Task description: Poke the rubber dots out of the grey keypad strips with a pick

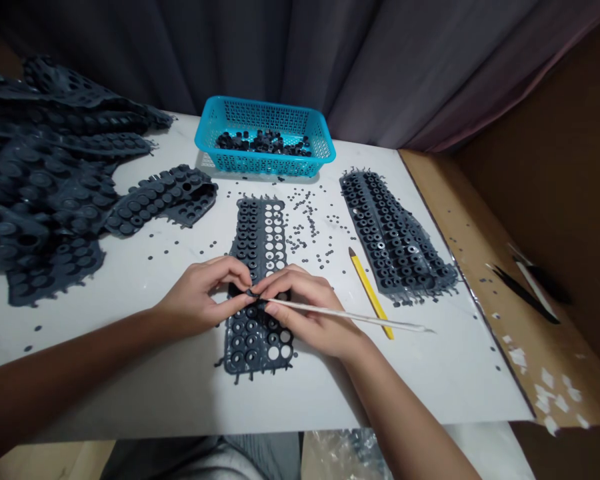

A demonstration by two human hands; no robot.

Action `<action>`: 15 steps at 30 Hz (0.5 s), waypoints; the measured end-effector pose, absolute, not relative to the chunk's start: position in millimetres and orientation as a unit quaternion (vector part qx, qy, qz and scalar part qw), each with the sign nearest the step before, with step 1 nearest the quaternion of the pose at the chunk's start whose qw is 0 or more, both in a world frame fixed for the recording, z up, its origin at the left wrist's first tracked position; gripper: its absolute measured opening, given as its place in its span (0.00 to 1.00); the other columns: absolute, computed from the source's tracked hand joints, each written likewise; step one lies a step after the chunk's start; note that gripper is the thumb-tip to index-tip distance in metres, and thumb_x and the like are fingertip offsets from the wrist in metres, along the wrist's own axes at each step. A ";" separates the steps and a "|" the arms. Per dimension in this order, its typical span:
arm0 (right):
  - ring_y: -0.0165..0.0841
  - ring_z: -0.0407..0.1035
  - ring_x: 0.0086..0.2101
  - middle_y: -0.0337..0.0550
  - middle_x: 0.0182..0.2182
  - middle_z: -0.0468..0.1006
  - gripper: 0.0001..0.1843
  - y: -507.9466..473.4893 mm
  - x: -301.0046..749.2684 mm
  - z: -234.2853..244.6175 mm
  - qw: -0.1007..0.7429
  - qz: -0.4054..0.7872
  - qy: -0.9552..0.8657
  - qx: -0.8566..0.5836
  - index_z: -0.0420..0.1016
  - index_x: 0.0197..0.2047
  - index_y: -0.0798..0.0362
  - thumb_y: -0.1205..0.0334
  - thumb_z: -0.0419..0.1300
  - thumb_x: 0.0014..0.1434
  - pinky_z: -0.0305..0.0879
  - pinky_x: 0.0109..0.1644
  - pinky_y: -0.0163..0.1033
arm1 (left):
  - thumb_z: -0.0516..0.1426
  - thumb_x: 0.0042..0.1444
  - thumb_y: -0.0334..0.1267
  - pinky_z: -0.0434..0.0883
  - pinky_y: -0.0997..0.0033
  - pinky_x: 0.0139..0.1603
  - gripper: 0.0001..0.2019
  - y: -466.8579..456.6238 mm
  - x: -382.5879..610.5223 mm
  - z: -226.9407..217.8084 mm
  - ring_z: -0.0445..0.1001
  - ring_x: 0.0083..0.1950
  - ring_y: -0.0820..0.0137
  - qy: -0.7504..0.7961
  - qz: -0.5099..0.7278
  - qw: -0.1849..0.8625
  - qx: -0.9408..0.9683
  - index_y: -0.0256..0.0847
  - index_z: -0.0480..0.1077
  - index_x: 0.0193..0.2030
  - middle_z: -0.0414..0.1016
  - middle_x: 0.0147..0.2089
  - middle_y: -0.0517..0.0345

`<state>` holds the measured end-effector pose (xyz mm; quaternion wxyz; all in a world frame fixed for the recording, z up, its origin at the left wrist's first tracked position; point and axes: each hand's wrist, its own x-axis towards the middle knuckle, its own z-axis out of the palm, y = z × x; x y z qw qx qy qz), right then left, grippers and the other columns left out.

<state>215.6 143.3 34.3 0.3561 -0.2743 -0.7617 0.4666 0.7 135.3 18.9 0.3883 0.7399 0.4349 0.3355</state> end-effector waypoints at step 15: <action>0.35 0.72 0.44 0.47 0.42 0.77 0.04 142.1 217.3 33.4 0.331 0.469 -0.771 -0.277 0.71 0.41 0.51 0.67 0.57 0.62 0.69 0.48 0.45 | 0.59 0.53 0.32 0.70 0.76 0.37 0.05 137.0 -0.8 15.5 0.74 0.36 0.75 0.420 0.337 0.396 0.744 0.43 0.68 0.37 0.73 0.35 0.63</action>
